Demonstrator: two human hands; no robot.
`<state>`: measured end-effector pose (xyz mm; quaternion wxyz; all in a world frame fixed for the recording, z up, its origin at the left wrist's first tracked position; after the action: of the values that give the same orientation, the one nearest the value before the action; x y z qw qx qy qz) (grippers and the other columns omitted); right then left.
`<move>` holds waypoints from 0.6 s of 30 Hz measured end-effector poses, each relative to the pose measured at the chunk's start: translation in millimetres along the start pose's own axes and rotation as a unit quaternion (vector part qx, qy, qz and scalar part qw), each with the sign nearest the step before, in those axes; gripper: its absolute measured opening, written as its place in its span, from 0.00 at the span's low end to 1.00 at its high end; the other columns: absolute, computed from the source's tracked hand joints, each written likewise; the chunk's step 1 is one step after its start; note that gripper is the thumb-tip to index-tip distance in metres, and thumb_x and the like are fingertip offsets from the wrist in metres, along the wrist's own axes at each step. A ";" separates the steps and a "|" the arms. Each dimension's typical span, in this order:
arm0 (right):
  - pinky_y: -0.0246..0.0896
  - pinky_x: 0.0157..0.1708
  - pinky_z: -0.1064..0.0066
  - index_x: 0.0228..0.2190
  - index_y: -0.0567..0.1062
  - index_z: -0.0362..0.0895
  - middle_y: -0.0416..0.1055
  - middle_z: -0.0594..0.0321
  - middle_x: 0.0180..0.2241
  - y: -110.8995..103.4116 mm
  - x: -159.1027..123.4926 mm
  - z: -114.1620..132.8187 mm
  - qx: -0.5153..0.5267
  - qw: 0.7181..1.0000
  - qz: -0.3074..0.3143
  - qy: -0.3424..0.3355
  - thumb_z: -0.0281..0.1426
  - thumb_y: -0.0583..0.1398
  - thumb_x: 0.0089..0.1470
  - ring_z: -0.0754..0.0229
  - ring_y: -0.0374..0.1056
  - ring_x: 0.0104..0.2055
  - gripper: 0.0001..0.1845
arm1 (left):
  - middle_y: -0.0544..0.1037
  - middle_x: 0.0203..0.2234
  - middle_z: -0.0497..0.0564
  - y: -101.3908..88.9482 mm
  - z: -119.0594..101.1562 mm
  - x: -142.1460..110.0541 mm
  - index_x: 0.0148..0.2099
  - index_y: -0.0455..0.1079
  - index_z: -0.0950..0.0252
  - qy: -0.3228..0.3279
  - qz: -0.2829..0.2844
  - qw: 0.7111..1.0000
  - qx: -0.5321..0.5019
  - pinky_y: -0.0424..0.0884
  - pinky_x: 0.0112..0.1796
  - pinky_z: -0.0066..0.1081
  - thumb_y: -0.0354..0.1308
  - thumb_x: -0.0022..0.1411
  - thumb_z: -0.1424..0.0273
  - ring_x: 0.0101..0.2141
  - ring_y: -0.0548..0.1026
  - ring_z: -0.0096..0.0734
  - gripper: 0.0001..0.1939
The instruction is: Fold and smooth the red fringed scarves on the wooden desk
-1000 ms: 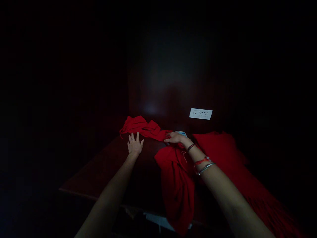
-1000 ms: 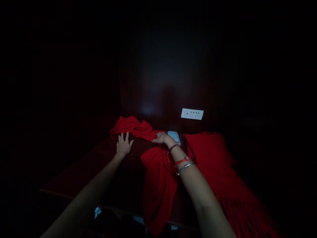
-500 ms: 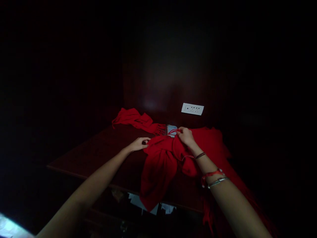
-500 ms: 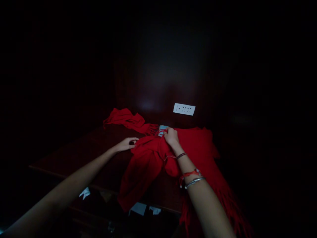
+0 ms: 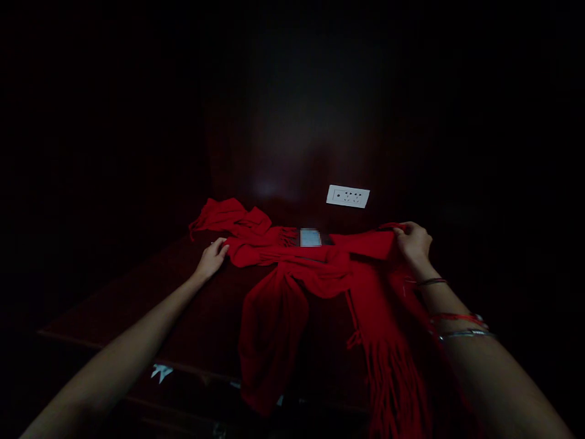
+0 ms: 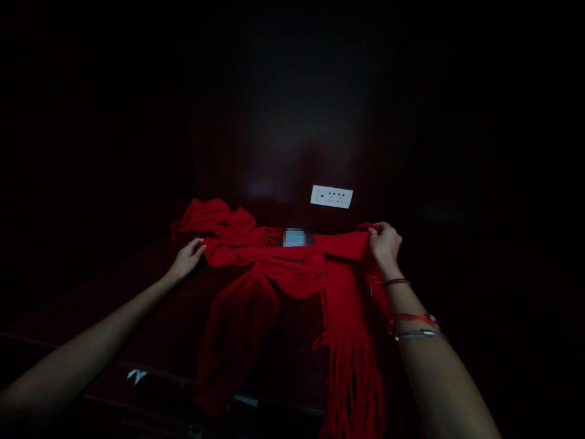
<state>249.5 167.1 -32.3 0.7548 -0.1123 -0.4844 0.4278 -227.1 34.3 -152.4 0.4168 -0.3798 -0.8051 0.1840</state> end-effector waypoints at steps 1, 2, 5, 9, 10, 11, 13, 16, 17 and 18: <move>0.57 0.31 0.69 0.32 0.72 0.39 0.70 0.54 0.28 -3.5 0.5 -5.5 -0.003 1.000 -0.007 0.017 0.32 0.53 0.43 0.58 0.64 0.30 0.14 | 0.71 0.34 0.51 -1.8 0.0 -0.7 0.39 0.62 0.65 -0.011 -0.005 1.000 0.004 0.61 0.39 0.29 0.42 0.54 0.63 0.35 0.68 0.32 0.15; 0.57 0.31 0.69 0.32 0.72 0.39 0.70 0.54 0.28 -7.3 0.8 -10.5 -0.004 0.999 -0.015 0.039 0.32 0.54 0.43 0.58 0.64 0.29 0.14 | 0.71 0.34 0.51 -3.3 -0.3 -1.5 0.39 0.62 0.65 -0.019 -0.009 1.000 0.006 0.62 0.39 0.29 0.42 0.54 0.63 0.35 0.68 0.32 0.15; 0.57 0.32 0.68 0.33 0.71 0.38 0.70 0.53 0.29 -20.5 2.9 -20.5 -0.015 0.996 -0.038 0.078 0.32 0.54 0.43 0.58 0.64 0.30 0.14 | 0.71 0.33 0.51 -6.5 -0.8 -3.1 0.38 0.62 0.64 -0.040 -0.020 0.999 0.011 0.62 0.38 0.29 0.42 0.54 0.65 0.34 0.68 0.32 0.13; 0.57 0.33 0.66 0.35 0.70 0.38 0.69 0.52 0.30 -37.8 5.7 -31.8 -0.068 0.991 -0.044 0.104 0.32 0.52 0.45 0.56 0.64 0.32 0.16 | 0.71 0.32 0.52 -7.3 1.7 -3.8 0.38 0.62 0.64 -0.061 -0.033 0.998 0.010 0.62 0.38 0.30 0.42 0.54 0.67 0.34 0.68 0.34 0.12; 0.57 0.33 0.67 0.35 0.70 0.38 0.69 0.52 0.30 -37.5 4.2 -32.7 -0.091 0.991 -0.011 0.098 0.32 0.52 0.45 0.55 0.64 0.33 0.16 | 0.71 0.32 0.52 -6.7 2.7 -3.6 0.38 0.62 0.64 -0.063 -0.035 0.997 0.008 0.62 0.38 0.30 0.42 0.54 0.67 0.34 0.68 0.34 0.12; 0.57 0.33 0.67 0.36 0.70 0.39 0.68 0.53 0.31 -34.4 0.7 -31.6 -0.117 0.989 0.038 0.082 0.32 0.53 0.44 0.55 0.64 0.34 0.16 | 0.71 0.32 0.52 -6.0 3.7 -3.2 0.38 0.62 0.64 -0.066 -0.038 0.997 0.005 0.62 0.38 0.30 0.42 0.54 0.68 0.34 0.68 0.34 0.12; 0.57 0.34 0.67 0.39 0.69 0.42 0.66 0.54 0.35 -23.2 -13.5 -22.1 -0.172 0.974 0.144 0.038 0.32 0.55 0.42 0.55 0.63 0.37 0.18 | 0.71 0.32 0.52 -4.3 5.4 -2.4 0.38 0.62 0.64 -0.072 -0.046 0.996 -0.002 0.62 0.38 0.30 0.42 0.54 0.69 0.35 0.69 0.34 0.12; 0.55 0.39 0.65 0.45 0.64 0.46 0.57 0.52 0.47 -3.2 -46.4 15.2 -0.202 0.953 0.219 -0.046 0.34 0.56 0.43 0.53 0.58 0.45 0.24 | 0.71 0.33 0.52 -2.1 4.8 -1.3 0.39 0.62 0.64 -0.075 -0.052 0.996 -0.015 0.62 0.38 0.30 0.42 0.54 0.69 0.35 0.69 0.33 0.12; 0.54 0.40 0.64 0.46 0.63 0.46 0.55 0.52 0.49 5.3 -59.0 33.2 -0.190 0.947 0.244 -0.089 0.35 0.55 0.44 0.52 0.55 0.47 0.24 | 0.71 0.33 0.53 -1.6 3.6 -1.3 0.40 0.62 0.64 -0.074 -0.051 0.996 -0.019 0.62 0.38 0.30 0.42 0.55 0.69 0.35 0.69 0.33 0.12; 0.53 0.42 0.62 0.46 0.63 0.46 0.54 0.53 0.49 14.5 -71.7 51.6 -0.177 0.936 0.275 -0.129 0.37 0.54 0.45 0.52 0.53 0.49 0.24 | 0.71 0.33 0.53 -1.3 2.2 -1.4 0.40 0.61 0.64 -0.071 -0.050 0.996 -0.021 0.62 0.38 0.30 0.42 0.55 0.69 0.35 0.69 0.33 0.12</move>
<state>187.2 109.2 -60.2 0.5071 -0.3166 -0.5956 0.5366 -229.0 32.5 -153.6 0.3589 -0.3343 -0.8543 0.1723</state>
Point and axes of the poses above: each hand's wrist, its own x-axis towards the middle knuckle, its own y-axis out of the palm, z = x × y, the point moved 4 cm from there along x, towards the middle knuckle
